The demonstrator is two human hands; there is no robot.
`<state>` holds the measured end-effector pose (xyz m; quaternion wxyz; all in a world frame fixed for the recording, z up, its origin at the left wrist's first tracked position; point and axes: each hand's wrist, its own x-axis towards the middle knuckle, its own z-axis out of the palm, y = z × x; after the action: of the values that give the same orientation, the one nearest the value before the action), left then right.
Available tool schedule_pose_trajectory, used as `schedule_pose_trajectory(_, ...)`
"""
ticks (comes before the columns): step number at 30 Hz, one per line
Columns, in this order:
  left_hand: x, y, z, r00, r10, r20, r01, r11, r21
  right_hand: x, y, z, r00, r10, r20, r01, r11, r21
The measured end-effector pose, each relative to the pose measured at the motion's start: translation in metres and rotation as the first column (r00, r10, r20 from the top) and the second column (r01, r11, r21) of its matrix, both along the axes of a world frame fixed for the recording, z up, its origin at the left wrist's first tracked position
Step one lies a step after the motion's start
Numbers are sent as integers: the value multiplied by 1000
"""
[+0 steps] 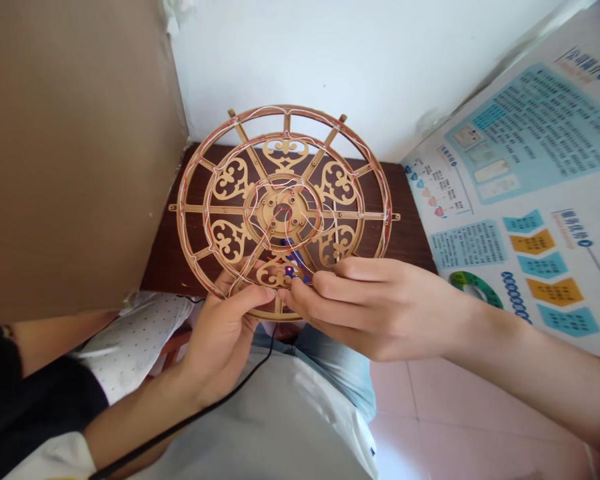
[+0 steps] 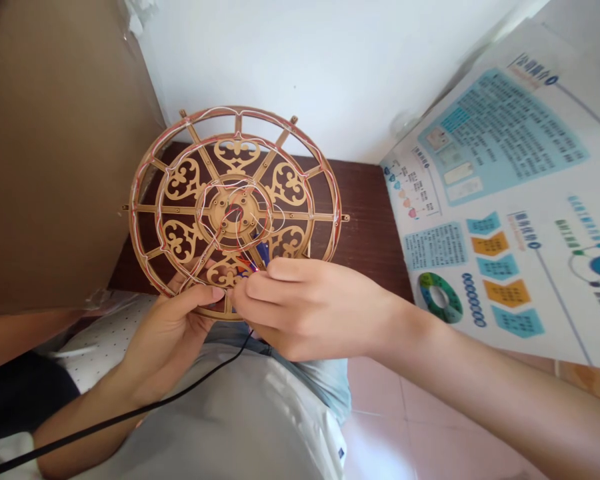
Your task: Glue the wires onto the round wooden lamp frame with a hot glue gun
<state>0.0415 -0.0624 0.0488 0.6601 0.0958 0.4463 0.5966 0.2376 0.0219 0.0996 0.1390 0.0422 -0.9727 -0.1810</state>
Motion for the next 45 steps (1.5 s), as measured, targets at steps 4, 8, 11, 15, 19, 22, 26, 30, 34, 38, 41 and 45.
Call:
schedule_pose_trajectory(4, -1, 0, -1, 1000, -3, 2, 3, 1000, 0, 0, 0, -1, 1000, -4, -6, 4, 1000, -9)
schedule_pose_trajectory(8, 0, 0, -1, 1000, -19, 7, 19, 1000, 12, -2, 0, 0, 1000, -2, 17, 2, 1000, -6)
schedule_pose_trajectory(11, 0, 0, 0, 1000, -24, 16, 23, 1000, 17, -4, 0, 3, 999, 7, 41, -6, 1000, -18)
schedule_pose_trajectory(15, 1, 0, 0, 1000, -15, 26, 14, 1000, 17, -6, 0, 6, 997, 22, 76, -17, 998, -56)
schedule_pose_trajectory(19, 0, -1, 0, 1000, -5, 16, 5, 1000, 29, -9, -2, 5, 997, 21, 72, -14, 996, -90)
schedule_pose_trajectory(22, -1, -1, 1, 1000, 16, -5, -16, 999, 47, -10, -6, 0, 997, -81, 16, 82, 980, -179)
schedule_pose_trajectory(26, -1, -2, 2, 999, 29, -18, -28, 997, 69, -8, -12, -8, 976, -216, -17, 196, 914, -355)
schedule_pose_trajectory(30, 0, -3, 3, 999, 45, -14, -44, 998, 41, -8, -11, -9, 976, -218, -6, 193, 876, -443)
schedule_pose_trajectory(34, 1, -4, 3, 999, 40, -17, -39, 998, 40, -10, -8, -8, 975, -218, 48, 213, 844, -491)
schedule_pose_trajectory(38, 1, -5, 2, 1000, 6, -15, -5, 999, 38, -12, -5, -8, 974, -204, 98, 225, 823, -522)
schedule_pose_trajectory(41, 1, -7, 2, 1000, 4, -6, -4, 1000, 30, -13, -3, -6, 974, -194, 119, 227, 817, -529)
schedule_pose_trajectory(45, 0, -8, 2, 1000, 1, 9, -1, 1000, 13, -12, -2, -5, 979, -177, 106, 206, 808, -552)
